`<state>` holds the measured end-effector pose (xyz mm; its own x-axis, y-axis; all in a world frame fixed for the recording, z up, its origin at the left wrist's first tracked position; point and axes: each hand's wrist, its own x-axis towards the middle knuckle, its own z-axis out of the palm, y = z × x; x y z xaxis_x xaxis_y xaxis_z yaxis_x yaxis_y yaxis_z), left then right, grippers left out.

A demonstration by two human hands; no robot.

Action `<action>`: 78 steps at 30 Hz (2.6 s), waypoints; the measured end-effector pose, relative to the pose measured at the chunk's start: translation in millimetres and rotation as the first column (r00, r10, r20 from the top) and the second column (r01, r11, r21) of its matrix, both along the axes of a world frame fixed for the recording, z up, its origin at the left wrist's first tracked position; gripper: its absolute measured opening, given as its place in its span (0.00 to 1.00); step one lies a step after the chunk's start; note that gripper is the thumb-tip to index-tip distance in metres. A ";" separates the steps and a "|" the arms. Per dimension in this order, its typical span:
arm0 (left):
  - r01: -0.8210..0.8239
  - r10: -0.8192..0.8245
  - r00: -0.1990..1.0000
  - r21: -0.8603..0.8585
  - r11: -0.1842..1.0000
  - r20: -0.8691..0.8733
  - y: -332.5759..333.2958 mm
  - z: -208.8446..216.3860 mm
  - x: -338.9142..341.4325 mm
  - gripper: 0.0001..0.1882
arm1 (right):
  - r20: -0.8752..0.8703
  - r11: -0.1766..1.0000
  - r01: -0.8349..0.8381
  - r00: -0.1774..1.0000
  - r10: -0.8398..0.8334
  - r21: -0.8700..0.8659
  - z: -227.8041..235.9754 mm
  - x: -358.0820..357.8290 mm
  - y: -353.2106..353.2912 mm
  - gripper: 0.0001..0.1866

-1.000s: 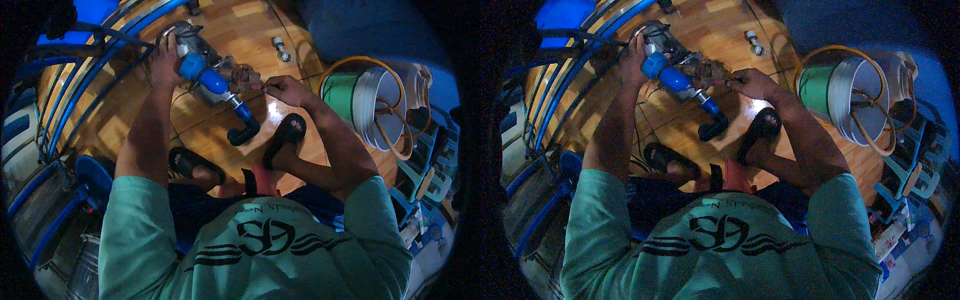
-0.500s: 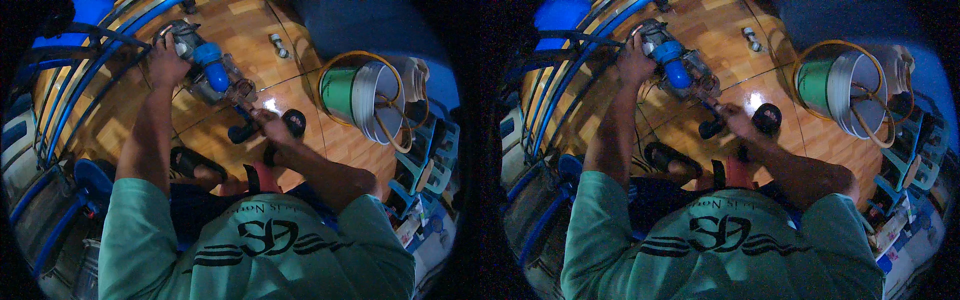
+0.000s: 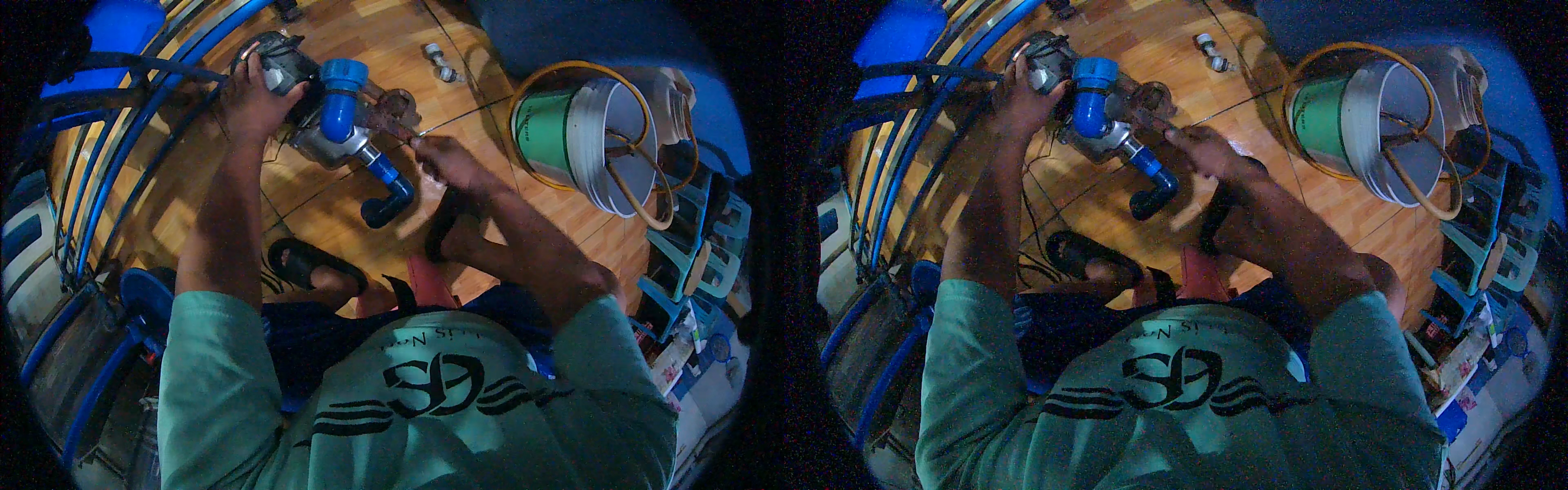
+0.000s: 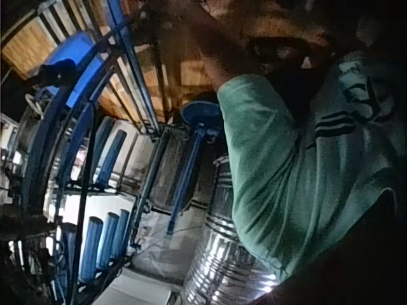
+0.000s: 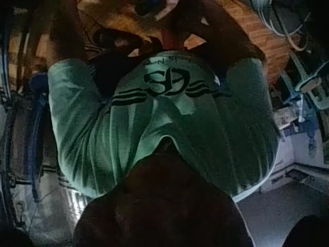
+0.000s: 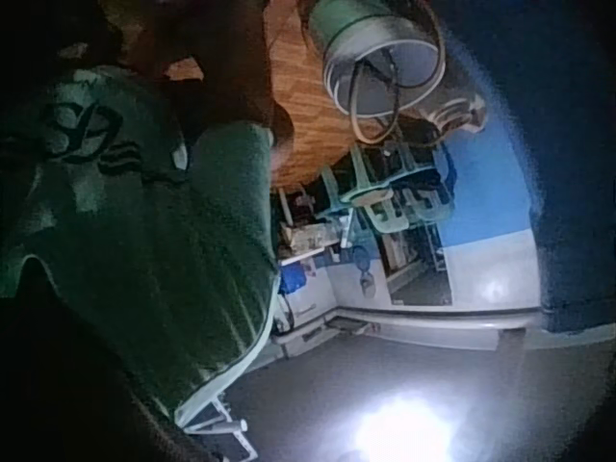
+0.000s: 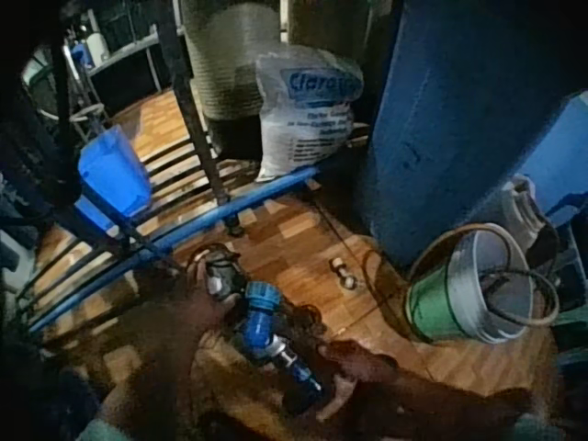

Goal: The person sits on the floor and assembles a water pump by attaching a blue elbow pipe to the pump outlet. They use a wrench to tighten the connection and then attach a blue hose to the elbow.

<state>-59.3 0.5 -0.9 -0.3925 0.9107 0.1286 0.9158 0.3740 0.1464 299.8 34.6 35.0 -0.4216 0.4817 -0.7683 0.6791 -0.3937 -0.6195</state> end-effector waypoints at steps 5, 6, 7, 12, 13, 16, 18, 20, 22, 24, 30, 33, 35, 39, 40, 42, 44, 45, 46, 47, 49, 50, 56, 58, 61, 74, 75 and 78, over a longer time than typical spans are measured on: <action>0.015 -0.014 1.000 -0.056 0.998 0.018 1.2 6.3 -0.8 0.60 | 0.109 0.837 -0.527 0.850 0.516 0.144 -1.9 -14.6 72.1 0.36; 0.035 -0.035 0.999 -0.023 0.999 0.016 0.8 2.5 -2.2 0.60 | 0.112 0.779 -0.600 0.800 0.590 0.181 2.6 -18.8 78.9 0.36; 0.053 -0.053 0.998 0.010 0.999 0.013 0.0 -0.3 -5.4 0.59 | 0.117 0.711 -0.668 0.742 0.660 0.218 4.5 -22.0 85.4 0.36; 0.063 -0.063 0.998 0.025 0.998 0.009 -1.0 -4.6 -7.3 0.58 | 0.009 0.831 -0.540 0.839 0.544 0.136 -1.0 -18.0 77.2 0.29; 0.053 -0.053 0.999 0.000 0.999 -0.002 -0.1 -1.4 -6.8 0.57 | 0.018 0.872 -0.478 0.878 0.479 0.103 -15.6 -11.6 63.7 0.30; 0.031 -0.031 0.999 -0.031 0.999 0.009 -1.3 9.3 -3.2 0.57 | 0.045 0.925 -0.377 0.926 0.375 0.039 -15.1 -6.5 34.5 0.32; 0.029 -0.028 0.999 -0.026 0.999 0.018 1.0 11.0 -1.6 0.57 | -0.009 0.950 -0.296 0.955 0.298 0.105 -24.6 -2.0 25.7 0.34; 0.031 -0.031 0.999 -0.025 0.999 0.012 2.2 9.0 -2.8 0.58 | -0.084 0.973 -0.219 0.971 0.225 0.074 -33.0 0.5 17.4 0.38; 0.037 -0.037 0.999 -0.031 0.999 0.004 2.2 9.3 -2.4 0.59 | -0.044 0.994 -0.108 0.993 0.108 0.012 -35.7 0.6 -15.6 0.36; 0.042 -0.042 0.999 -0.017 0.999 -0.014 4.3 9.6 -0.4 0.59 | -0.044 0.994 0.109 0.993 -0.109 -0.005 -54.7 -11.7 -77.6 0.30; 0.096 -0.099 0.995 0.065 0.993 0.032 0.6 7.0 0.1 0.58 | -0.150 0.841 0.440 0.852 -0.502 -0.314 -26.7 -39.9 -138.1 0.22; 0.101 -0.105 0.994 0.104 0.989 0.038 -7.6 7.8 -7.8 0.59 | -0.073 0.973 0.211 0.973 -0.218 -0.094 -4.3 -17.5 -82.8 0.24; 0.053 -0.052 0.998 0.023 0.998 -0.030 -1.0 10.0 -2.6 0.59 | -0.081 0.995 0.093 0.992 -0.096 -0.037 -19.2 -3.6 -45.1 0.29; 0.074 -0.074 0.997 0.032 0.997 0.009 -3.2 -0.4 -5.2 0.60 | -0.032 0.987 -0.161 0.986 0.162 0.018 -6.6 -2.4 22.7 0.27; 0.096 -0.096 0.995 0.058 0.994 0.004 -2.1 -2.0 -7.5 0.60 | -0.036 0.974 -0.203 0.978 0.207 0.096 -14.8 -3.6 33.1 0.27; 0.120 -0.121 0.993 0.075 0.990 0.004 0.8 -2.6 -8.2 0.60 | -0.014 0.919 -0.346 0.935 0.355 0.189 -18.5 -7.5 51.3 0.28; 0.119 -0.120 0.993 0.049 0.992 0.015 -0.8 -3.2 -8.0 0.60 | 0.033 0.812 -0.545 0.834 0.551 0.207 -4.1 -13.3 69.2 0.32; 0.127 -0.127 0.992 0.073 0.989 -0.003 -0.2 -3.8 -7.8 0.60 | 0.053 0.806 -0.567 0.822 0.567 0.167 -8.8 -13.7 73.5 0.32; 0.131 -0.130 0.991 0.099 0.986 -0.021 -0.6 -4.8 -8.6 0.60 | 0.072 0.796 -0.592 0.806 0.587 0.128 -12.0 -16.8 77.3 0.32; 0.137 -0.133 0.990 0.126 0.983 -0.039 -1.2 -5.9 -8.9 0.60 | 0.092 0.785 -0.614 0.789 0.607 0.089 -14.5 -17.7 78.7 0.32; 0.163 -0.165 0.986 0.136 0.977 0.006 -1.6 -5.4 -10.8 0.60 | 0.075 0.790 -0.608 0.794 0.603 0.084 -11.6 -15.8 78.7 0.32; 0.176 -0.181 0.983 0.140 0.974 0.028 -1.9 -4.4 -10.8 0.60 | 0.066 0.792 -0.605 0.796 0.601 0.082 -9.2 -15.7 77.1 0.32; 0.123 -0.119 0.992 0.097 0.988 -0.050 -2.6 -6.7 -9.5 0.59 | 0.079 0.807 -0.572 0.820 0.567 0.148 -4.8 -11.5 60.5 0.32; 0.111 -0.112 0.994 0.083 0.990 0.012 -2.1 -2.4 -8.2 0.60 | 0.102 0.770 -0.600 0.799 0.593 0.218 -5.0 -10.1 63.9 0.33; 0.076 -0.077 0.997 0.051 0.996 0.016 1.0 2.3 -4.8 0.61 | 0.130 0.767 -0.600 0.799 0.587 0.225 6.0 -15.2 70.2 0.33; 0.020 -0.021 0.999 0.045 0.999 0.026 -0.6 -1.9 -3.3 0.61 | -0.002 0.906 -0.423 0.906 0.423 0.007 2.2 -7.5 51.6 0.27; 0.016 -0.017 1.000 0.041 0.999 0.017 -0.3 -1.3 -2.2 0.61 | -0.001 0.909 -0.417 0.909 0.417 0.026 -4.0 -4.3 47.2 0.30; 0.006 -0.006 1.000 -0.010 1.000 0.018 1.3 3.5 -1.4 0.61 | 0.051 0.936 -0.349 0.937 0.347 0.048 -13.4 1.3 32.3 0.37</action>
<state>-60.7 1.8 2.6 -0.3894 0.9142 0.1122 0.9151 0.3703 0.1595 301.1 66.9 21.6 -0.5394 0.3530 -0.7645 0.7926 -0.0938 -0.6025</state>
